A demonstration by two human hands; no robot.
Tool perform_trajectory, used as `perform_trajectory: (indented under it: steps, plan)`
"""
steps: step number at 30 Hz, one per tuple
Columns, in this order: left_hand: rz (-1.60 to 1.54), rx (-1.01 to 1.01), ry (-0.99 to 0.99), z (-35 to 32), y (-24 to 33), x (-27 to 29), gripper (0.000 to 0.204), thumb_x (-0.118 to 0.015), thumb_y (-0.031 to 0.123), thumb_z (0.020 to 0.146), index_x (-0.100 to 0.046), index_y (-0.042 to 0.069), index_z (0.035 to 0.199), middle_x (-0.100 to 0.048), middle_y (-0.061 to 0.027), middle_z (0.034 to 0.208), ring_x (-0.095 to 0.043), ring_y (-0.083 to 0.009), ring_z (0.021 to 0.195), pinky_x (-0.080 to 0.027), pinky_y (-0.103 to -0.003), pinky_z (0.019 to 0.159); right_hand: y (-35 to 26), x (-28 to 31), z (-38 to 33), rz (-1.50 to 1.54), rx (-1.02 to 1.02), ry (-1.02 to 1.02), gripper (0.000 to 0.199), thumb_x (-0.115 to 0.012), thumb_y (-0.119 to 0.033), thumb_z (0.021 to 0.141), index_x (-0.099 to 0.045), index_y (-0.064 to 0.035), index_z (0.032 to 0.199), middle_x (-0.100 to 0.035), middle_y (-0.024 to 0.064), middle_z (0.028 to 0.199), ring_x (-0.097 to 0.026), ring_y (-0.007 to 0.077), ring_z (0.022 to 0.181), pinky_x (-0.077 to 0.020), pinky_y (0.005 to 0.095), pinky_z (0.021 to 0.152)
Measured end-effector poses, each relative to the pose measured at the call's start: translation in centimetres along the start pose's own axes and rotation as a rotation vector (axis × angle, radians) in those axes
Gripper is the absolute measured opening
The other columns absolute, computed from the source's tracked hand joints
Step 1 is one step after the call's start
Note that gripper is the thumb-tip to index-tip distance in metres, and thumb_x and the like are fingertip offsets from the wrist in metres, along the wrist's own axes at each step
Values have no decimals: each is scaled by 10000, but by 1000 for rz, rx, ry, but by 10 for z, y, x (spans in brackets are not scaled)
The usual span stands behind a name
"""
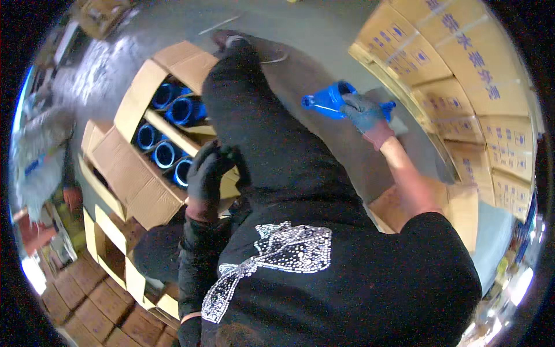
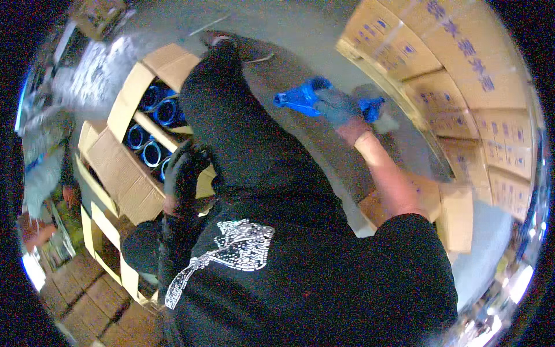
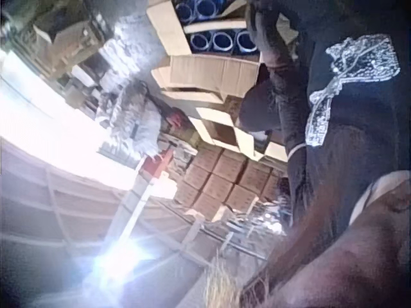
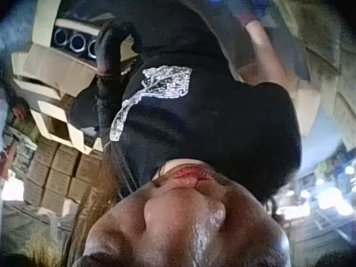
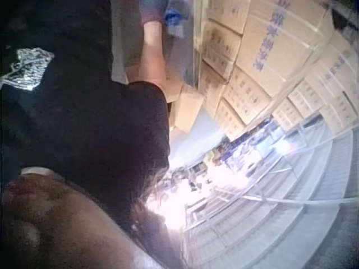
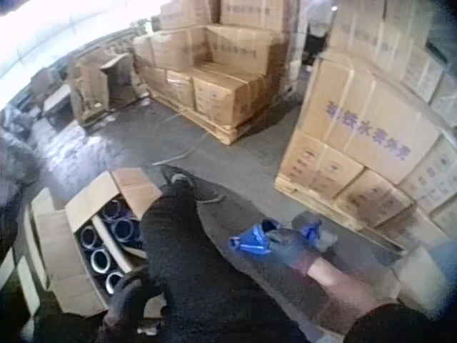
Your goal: Packing blue industrial or plumbing components into cardboard boxes with dividers.
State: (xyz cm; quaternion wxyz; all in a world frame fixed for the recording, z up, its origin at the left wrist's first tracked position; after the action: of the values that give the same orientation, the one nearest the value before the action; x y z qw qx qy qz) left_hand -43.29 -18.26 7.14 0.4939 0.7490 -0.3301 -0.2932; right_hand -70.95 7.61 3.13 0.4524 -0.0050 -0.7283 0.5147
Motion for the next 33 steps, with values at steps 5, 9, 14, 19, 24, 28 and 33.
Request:
perform_trajectory:
  steps: [5, 9, 14, 19, 24, 28, 33]
  plan:
    - [-53, -37, -41, -13, 43, -25, 418, -516, 145, 880, -436, -57, 1237, -603, -97, 1028, -578, -158, 930, -474, -291, 814, -175, 13, 31, -298, 662, 141, 238, -622, -161, 798, -617, -22, 992, -624, 124, 956, -584, 271, 882, -458, 354, 766]
    - [-297, -12, -12, -19, 41, -24, 454, -539, 199, 887, -428, 7, 1283, -594, -86, 1031, -568, -146, 856, -476, -275, 757, -253, -17, 27, -406, 946, 28, 220, -606, -145, 786, -617, -57, 988, -610, 126, 920, -569, 308, 859, -453, 398, 765]
    - [-383, -35, 0, -30, 20, -5, 462, -573, 232, 870, -455, 6, 1256, -578, -91, 1078, -566, -153, 906, -472, -287, 778, -272, -60, 22, -494, 979, -73, 234, -596, -143, 779, -615, -72, 1000, -601, 112, 896, -567, 305, 848, -451, 409, 753]
    - [-544, 6, -78, -34, 6, -2, 457, -566, 252, 865, -464, 2, 1234, -586, -85, 1065, -576, -158, 900, -474, -287, 782, -278, -85, 19, -614, 968, -178, 243, -609, -128, 770, -618, -78, 1007, -603, 121, 914, -567, 320, 860, -454, 405, 765]
    - [-550, -11, -78, -29, -5, 4, 446, -557, 259, 855, -482, 8, 1216, -597, -67, 1032, -581, -145, 877, -473, -275, 774, -282, -77, 33, -380, 821, -137, 276, -602, -126, 808, -605, -73, 1079, -627, 72, 956, -585, 209, 872, -459, 344, 766]
    - [-474, 24, -51, -29, -13, 10, 448, -555, 233, 849, -472, 8, 1228, -601, -72, 1008, -583, -139, 866, -473, -268, 762, -233, -37, 91, -134, 465, 183, 288, -559, -207, 819, -583, -46, 1057, -614, 147, 969, -590, 317, 882, -463, 397, 789]
    - [-481, 20, -64, -28, -9, 5, 466, -558, 192, 838, -453, 5, 1252, -604, -77, 976, -581, -144, 795, -472, -260, 709, -131, -61, 131, 155, 142, -131, 349, -498, -354, 900, -644, -42, 956, -629, 42, 796, -566, 106, 666, -429, 254, 534]
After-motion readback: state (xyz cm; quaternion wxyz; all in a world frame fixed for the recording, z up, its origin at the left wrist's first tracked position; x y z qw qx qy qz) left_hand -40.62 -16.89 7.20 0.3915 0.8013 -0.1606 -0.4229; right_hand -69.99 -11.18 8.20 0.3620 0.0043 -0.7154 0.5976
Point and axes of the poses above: each hand's wrist, its own z-axis towards the middle knuckle, its own x-axis out of the back of the hand, y = z × x, the point moved 6 cm from there along z, towards the middle knuckle
